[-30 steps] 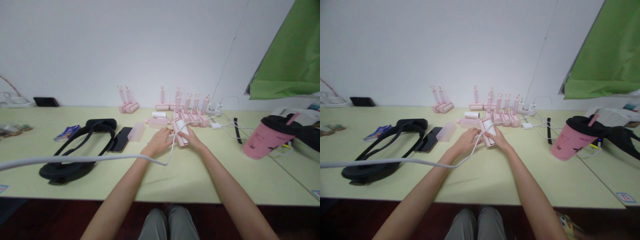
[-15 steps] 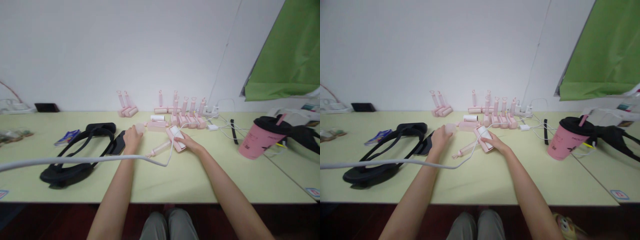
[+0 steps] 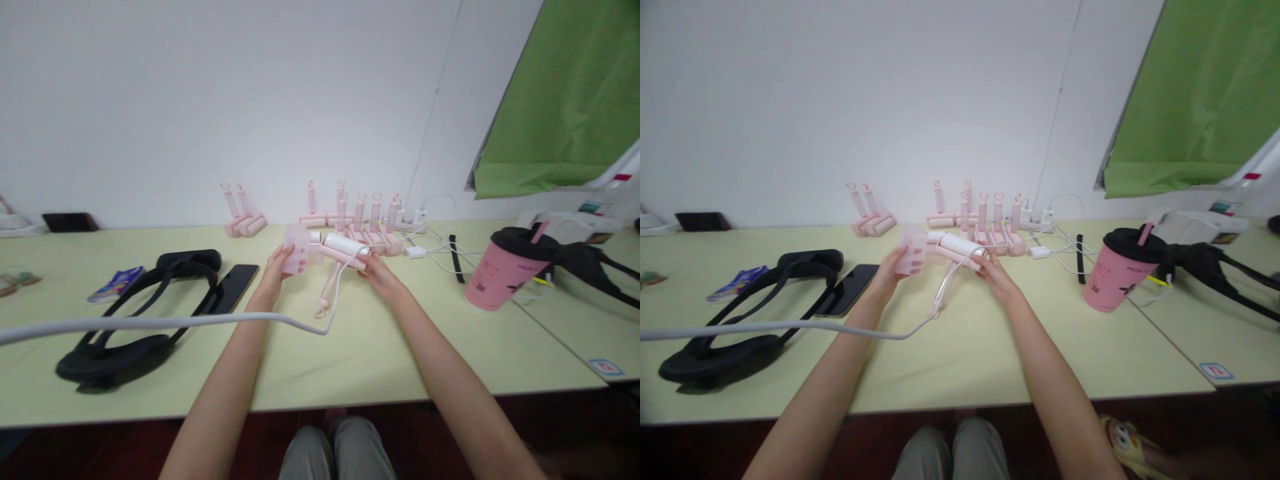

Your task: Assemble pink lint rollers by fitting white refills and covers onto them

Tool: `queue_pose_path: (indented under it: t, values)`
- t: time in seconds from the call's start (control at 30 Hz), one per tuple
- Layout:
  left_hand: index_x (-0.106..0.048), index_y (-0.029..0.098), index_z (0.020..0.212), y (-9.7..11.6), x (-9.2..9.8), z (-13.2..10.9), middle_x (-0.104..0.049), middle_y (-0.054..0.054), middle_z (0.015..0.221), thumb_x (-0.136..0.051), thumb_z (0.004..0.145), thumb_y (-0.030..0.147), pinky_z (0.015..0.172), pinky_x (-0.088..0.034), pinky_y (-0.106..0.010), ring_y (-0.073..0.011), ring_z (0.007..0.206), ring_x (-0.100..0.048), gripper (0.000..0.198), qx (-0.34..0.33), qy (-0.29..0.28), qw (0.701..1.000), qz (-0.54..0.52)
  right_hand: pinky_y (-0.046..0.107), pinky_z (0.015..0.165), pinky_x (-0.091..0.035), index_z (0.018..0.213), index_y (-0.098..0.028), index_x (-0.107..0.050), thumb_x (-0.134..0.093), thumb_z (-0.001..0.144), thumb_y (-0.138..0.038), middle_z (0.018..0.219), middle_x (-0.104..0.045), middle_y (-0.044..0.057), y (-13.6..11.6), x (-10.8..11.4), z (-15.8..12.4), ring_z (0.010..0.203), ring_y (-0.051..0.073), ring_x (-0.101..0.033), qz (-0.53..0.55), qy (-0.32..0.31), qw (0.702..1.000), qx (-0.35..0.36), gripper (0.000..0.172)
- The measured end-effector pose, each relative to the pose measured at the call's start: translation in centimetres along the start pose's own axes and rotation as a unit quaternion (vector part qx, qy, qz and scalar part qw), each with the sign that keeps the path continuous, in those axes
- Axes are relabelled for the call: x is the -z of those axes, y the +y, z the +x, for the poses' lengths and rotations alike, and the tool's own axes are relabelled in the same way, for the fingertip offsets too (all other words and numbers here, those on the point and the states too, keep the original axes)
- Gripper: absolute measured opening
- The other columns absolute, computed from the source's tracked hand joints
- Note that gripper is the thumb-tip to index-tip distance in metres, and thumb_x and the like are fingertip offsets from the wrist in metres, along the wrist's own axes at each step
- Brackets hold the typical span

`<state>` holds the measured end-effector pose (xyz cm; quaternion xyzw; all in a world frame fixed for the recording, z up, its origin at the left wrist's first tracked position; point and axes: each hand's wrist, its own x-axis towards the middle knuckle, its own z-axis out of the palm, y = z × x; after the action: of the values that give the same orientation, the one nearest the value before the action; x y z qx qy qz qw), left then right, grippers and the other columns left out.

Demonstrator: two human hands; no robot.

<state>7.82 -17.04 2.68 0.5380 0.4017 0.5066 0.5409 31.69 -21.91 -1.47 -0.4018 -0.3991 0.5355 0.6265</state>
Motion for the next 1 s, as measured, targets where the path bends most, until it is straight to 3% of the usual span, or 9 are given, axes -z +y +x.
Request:
queue_pose_path:
  t: [0.1,0.2,0.3,0.4,0.6,0.8,0.9,1.0]
  values:
    - [-0.055,0.015,0.107,0.0,-0.6,-0.2,-0.059,-0.012,0.115,-0.057,0.072,0.05,0.062,-0.052,-0.025,-0.014,0.076,-0.062,0.05,-0.004,-0.022,0.999,-0.044,0.029,0.069,-0.047,0.095,-0.025,-0.046,-0.059,0.067,-0.05,0.091,-0.062,0.001,0.9,-0.9,0.6,0.087,0.018,-0.062,0.104,0.055,0.993,-0.004,0.039]
    - [-0.052,0.015,0.111,-0.4,-1.3,-0.3,-0.058,-0.012,0.115,-0.055,0.074,0.048,0.062,-0.052,-0.026,-0.0137,0.076,-0.061,0.05,0.0,-0.048,0.998,-0.051,0.03,0.065,-0.05,0.087,-0.022,-0.047,-0.054,0.073,-0.053,0.075,-0.061,0.002,1.4,-1.6,0.7,0.072,0.017,-0.062,0.135,0.075,0.987,-0.038,0.034]
    - [-0.051,0.015,0.112,-1.0,-2.0,-0.4,-0.059,-0.013,0.112,-0.054,0.073,0.051,0.058,-0.051,-0.028,-0.015,0.074,-0.06,0.053,0.013,-0.072,0.997,-0.022,0.029,0.057,-0.051,0.086,-0.023,-0.046,-0.063,0.07,-0.046,0.067,-0.057,-0.002,1.2,-1.7,0.5,0.057,0.013,-0.057,0.075,0.06,0.994,-0.043,0.033]
    - [-0.052,0.013,0.109,-1.3,-2.6,-0.7,-0.061,-0.013,0.105,-0.054,0.071,0.057,0.057,-0.048,-0.028,-0.0173,0.074,-0.06,0.058,0.022,-0.103,0.993,0.05,0.026,0.048,-0.048,0.09,-0.024,-0.045,-0.068,0.066,-0.043,0.069,-0.056,-0.004,0.5,-1.6,-0.1,0.051,0.011,-0.053,-0.039,-0.013,0.999,-0.023,0.038]
    - [-0.049,0.013,0.115,-1.2,-2.9,-1.6,-0.056,-0.012,0.118,-0.054,0.073,0.054,0.08,-0.044,-0.03,-0.0215,0.099,-0.055,0.059,-0.021,-0.141,0.975,0.168,0.017,0.039,-0.034,0.092,-0.021,-0.046,-0.068,0.066,-0.042,0.059,-0.05,-0.008,0.4,-1.5,-0.8,0.042,0.005,-0.042,-0.156,-0.1,0.983,0.004,0.04]
    - [-0.037,0.015,0.126,-1.4,-3.6,-2.5,-0.051,-0.012,0.123,-0.049,0.079,0.049,0.088,-0.042,-0.033,-0.0218,0.106,-0.051,0.059,-0.022,-0.212,0.956,0.2,0.019,0.042,-0.037,0.09,-0.022,-0.04,-0.063,0.07,-0.045,0.056,-0.047,-0.011,1.0,-1.7,-1.0,0.041,0.005,-0.037,-0.147,-0.1,0.984,0.008,0.038]
    - [-0.036,0.016,0.126,-1.8,-3.8,-2.6,-0.046,-0.012,0.128,-0.051,0.078,0.049,0.094,-0.038,-0.033,-0.0223,0.115,-0.046,0.061,-0.059,-0.229,0.945,0.225,0.02,0.045,-0.04,0.092,-0.024,-0.032,-0.062,0.07,-0.047,0.064,-0.052,-0.01,1.3,-1.8,-1.2,0.044,0.006,-0.042,-0.132,-0.089,0.987,0.015,0.043]
    - [-0.036,0.015,0.124,-2.4,-4.0,-2.5,-0.045,-0.012,0.128,-0.05,0.079,0.049,0.097,-0.036,-0.034,-0.0224,0.117,-0.045,0.058,-0.07,-0.222,0.947,0.221,0.023,0.048,-0.043,0.094,-0.026,-0.032,-0.059,0.072,-0.05,0.078,-0.058,-0.005,1.3,-1.6,-1.3,0.05,0.009,-0.051,-0.19,-0.066,0.979,0.038,0.043]
